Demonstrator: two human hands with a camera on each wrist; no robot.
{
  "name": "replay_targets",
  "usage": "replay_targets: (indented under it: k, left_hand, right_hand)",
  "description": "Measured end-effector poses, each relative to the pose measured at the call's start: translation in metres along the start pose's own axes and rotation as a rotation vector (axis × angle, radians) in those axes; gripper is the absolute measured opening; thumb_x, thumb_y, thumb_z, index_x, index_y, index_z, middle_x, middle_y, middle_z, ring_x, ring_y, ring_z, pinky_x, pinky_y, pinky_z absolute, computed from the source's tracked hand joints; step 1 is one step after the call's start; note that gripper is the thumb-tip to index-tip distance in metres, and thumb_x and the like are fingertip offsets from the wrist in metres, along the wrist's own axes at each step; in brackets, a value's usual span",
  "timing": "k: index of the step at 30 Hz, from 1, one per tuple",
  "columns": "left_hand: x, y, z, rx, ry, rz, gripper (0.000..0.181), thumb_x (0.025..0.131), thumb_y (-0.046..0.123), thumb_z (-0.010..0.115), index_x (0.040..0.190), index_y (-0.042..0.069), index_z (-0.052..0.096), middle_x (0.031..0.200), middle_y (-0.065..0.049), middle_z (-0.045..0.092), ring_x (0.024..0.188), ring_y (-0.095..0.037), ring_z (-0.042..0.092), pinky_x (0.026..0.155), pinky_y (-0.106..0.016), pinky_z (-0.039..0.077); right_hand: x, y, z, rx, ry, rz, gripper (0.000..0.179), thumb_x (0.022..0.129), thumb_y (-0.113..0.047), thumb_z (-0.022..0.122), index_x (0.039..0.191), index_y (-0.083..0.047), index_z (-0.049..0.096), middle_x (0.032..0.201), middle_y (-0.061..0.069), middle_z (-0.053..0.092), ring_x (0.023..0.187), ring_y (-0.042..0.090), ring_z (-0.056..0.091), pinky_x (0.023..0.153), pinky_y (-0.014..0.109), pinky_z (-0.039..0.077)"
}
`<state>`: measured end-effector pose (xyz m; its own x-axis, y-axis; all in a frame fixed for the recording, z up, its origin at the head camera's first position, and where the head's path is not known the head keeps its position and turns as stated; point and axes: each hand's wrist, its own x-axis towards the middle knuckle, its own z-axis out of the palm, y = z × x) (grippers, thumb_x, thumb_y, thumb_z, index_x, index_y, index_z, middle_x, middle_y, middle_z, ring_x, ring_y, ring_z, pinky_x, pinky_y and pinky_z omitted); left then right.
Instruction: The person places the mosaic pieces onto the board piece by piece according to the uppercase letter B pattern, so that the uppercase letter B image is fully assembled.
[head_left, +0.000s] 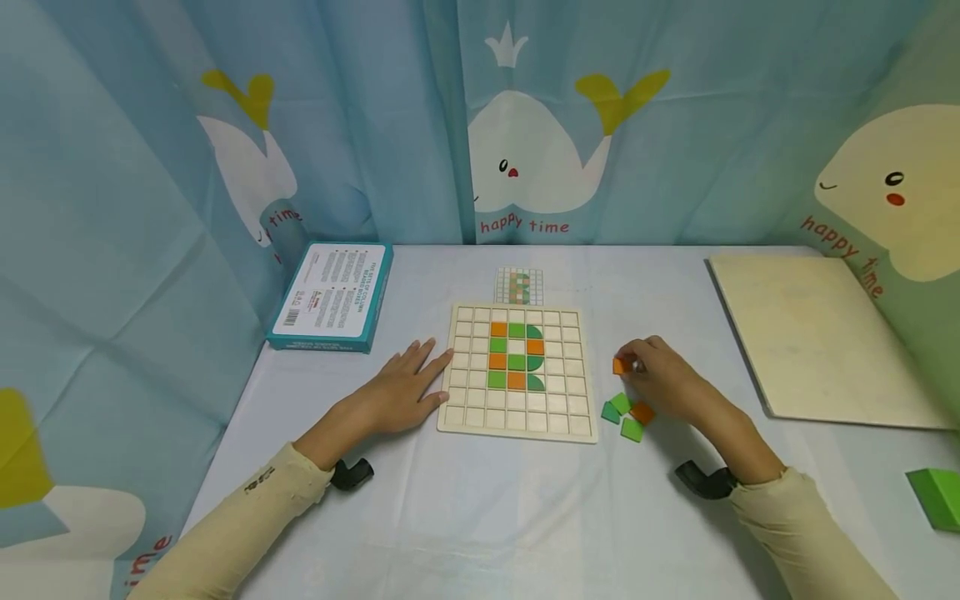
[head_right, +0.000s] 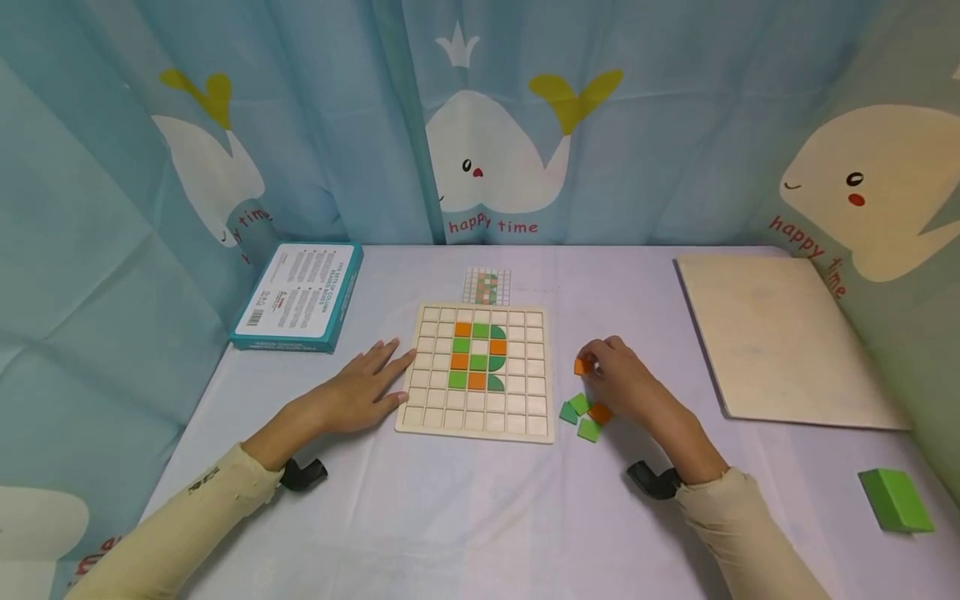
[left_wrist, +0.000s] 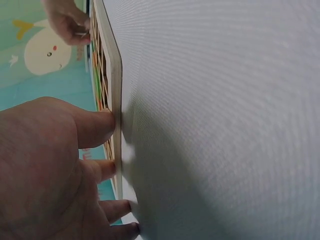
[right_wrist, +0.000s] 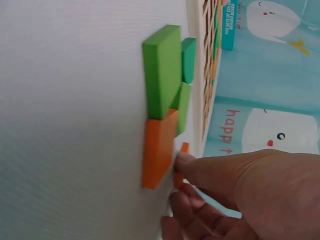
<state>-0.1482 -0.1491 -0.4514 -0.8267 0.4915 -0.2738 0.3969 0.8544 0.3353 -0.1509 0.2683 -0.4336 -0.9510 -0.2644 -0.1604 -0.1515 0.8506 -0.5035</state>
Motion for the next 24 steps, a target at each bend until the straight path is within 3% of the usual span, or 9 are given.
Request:
replay_targets:
  k: [7,14,24]
  left_hand:
    - [0.0,0.0,0.0,0.024,-0.005,0.0,0.07,0.111,0.048,0.044,0.171,0.022,0.019,0.178,-0.014,0.008,0.164,-0.039,0.006,0.13,-0.058,0.015]
    - [-0.003,0.002,-0.002,0.025,-0.013,-0.007,0.07,0.111,0.048,0.045,0.171,0.022,0.018,0.178,-0.015,0.008,0.164,-0.039,0.006,0.13,-0.059,0.015]
    - [-0.002,0.002,-0.001,0.001,-0.005,-0.01,0.07,0.111,0.047,0.046,0.171,0.022,0.019,0.178,-0.014,0.007,0.164,-0.038,0.005,0.131,-0.059,0.012]
  right_hand:
    - [0.007,-0.001,0.008,0.025,0.001,-0.024,0.027,0.103,-0.004,0.066,0.128,0.003,0.063,0.123,0.023,0.056,0.107,0.035,0.058,0.09,0.049,0.055]
    - [0.012,-0.034,0.016,0.057,0.031,-0.051,0.03,0.105,-0.007,0.065,0.132,0.005,0.061,0.124,0.024,0.056,0.108,0.035,0.06,0.092,0.049,0.056]
    - [0.012,-0.093,0.054,-0.037,0.063,-0.394,0.021,0.096,-0.002,0.076,0.115,0.002,0.069,0.11,0.012,0.064,0.094,0.023,0.062,0.081,0.035,0.059]
